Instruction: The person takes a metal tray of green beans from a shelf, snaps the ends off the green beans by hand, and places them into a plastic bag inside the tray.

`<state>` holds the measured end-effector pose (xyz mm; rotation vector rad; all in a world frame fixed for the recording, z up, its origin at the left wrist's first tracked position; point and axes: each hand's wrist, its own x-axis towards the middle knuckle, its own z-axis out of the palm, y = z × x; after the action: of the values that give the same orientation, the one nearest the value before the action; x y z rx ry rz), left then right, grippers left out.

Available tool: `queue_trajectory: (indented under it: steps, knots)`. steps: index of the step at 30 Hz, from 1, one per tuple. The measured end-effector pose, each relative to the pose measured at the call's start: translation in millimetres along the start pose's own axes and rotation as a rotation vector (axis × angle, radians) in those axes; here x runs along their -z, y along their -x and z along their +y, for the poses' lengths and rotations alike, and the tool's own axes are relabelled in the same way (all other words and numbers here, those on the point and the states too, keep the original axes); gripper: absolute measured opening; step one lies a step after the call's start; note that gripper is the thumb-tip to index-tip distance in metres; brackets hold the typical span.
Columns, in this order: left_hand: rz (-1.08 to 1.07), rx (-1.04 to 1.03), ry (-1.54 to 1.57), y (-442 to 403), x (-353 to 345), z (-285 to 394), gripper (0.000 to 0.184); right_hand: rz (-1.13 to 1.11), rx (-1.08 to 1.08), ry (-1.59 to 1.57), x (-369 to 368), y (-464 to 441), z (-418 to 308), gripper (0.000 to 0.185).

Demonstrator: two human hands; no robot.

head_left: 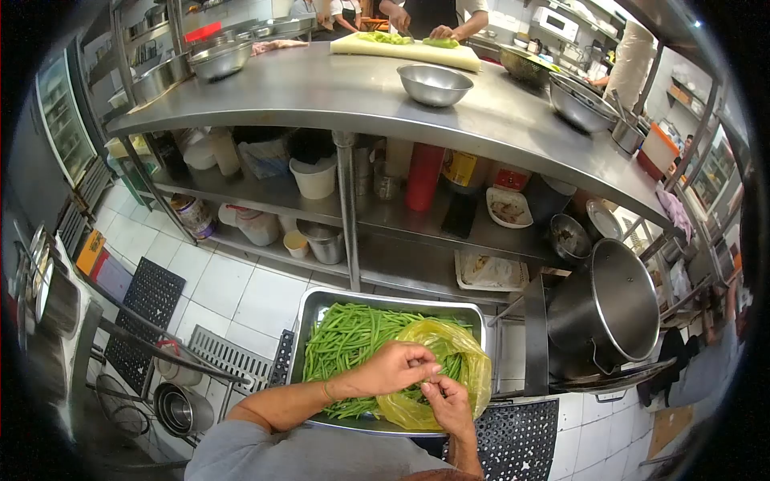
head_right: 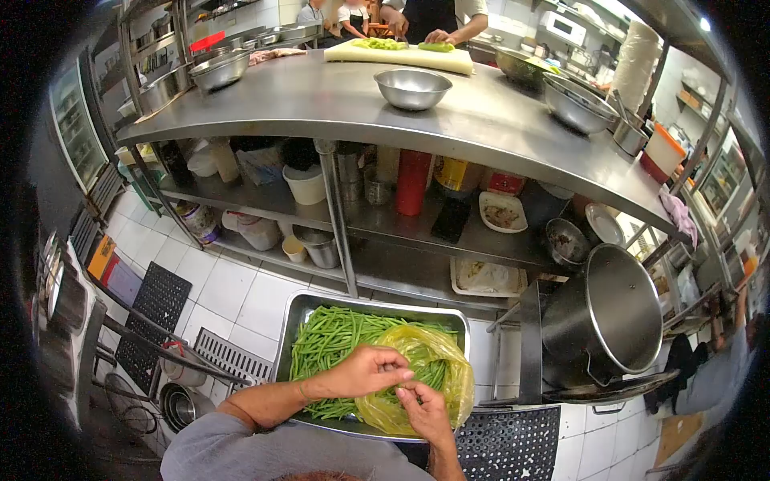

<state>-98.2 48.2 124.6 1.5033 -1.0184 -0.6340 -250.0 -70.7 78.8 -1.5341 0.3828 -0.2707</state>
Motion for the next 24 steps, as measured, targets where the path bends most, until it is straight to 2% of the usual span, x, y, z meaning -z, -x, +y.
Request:
queue_trajectory:
  steps: [3,4,6,9,13,19,21,24]
  knots:
    - [-0.033,-0.082,-0.159,-2,0,-5,0.024,0.017,0.067,0.081,-2,-2,-9,0.014]
    - [-0.032,-0.081,-0.157,-2,0,-5,0.024,0.022,0.069,0.110,-2,-2,-11,0.014]
    - [0.032,0.069,-0.047,-3,4,-2,0.025,0.028,0.069,0.138,-3,-2,-11,0.013]
    - [0.063,0.100,-0.039,-3,9,8,0.026,0.046,0.022,0.096,-2,-1,-4,0.013]
    - [0.084,0.040,-0.089,-3,6,2,0.026,0.047,0.021,0.093,-3,0,-2,0.014]
    - [0.171,0.127,0.072,-5,10,-8,0.023,-0.016,0.053,0.183,0,0,6,0.016]
    - [0.236,0.059,0.042,-6,11,-8,0.025,-0.019,0.075,0.214,0,0,3,0.017]
    - [0.180,0.099,-0.054,-6,14,2,0.025,0.044,0.045,0.259,0,3,-2,0.017]
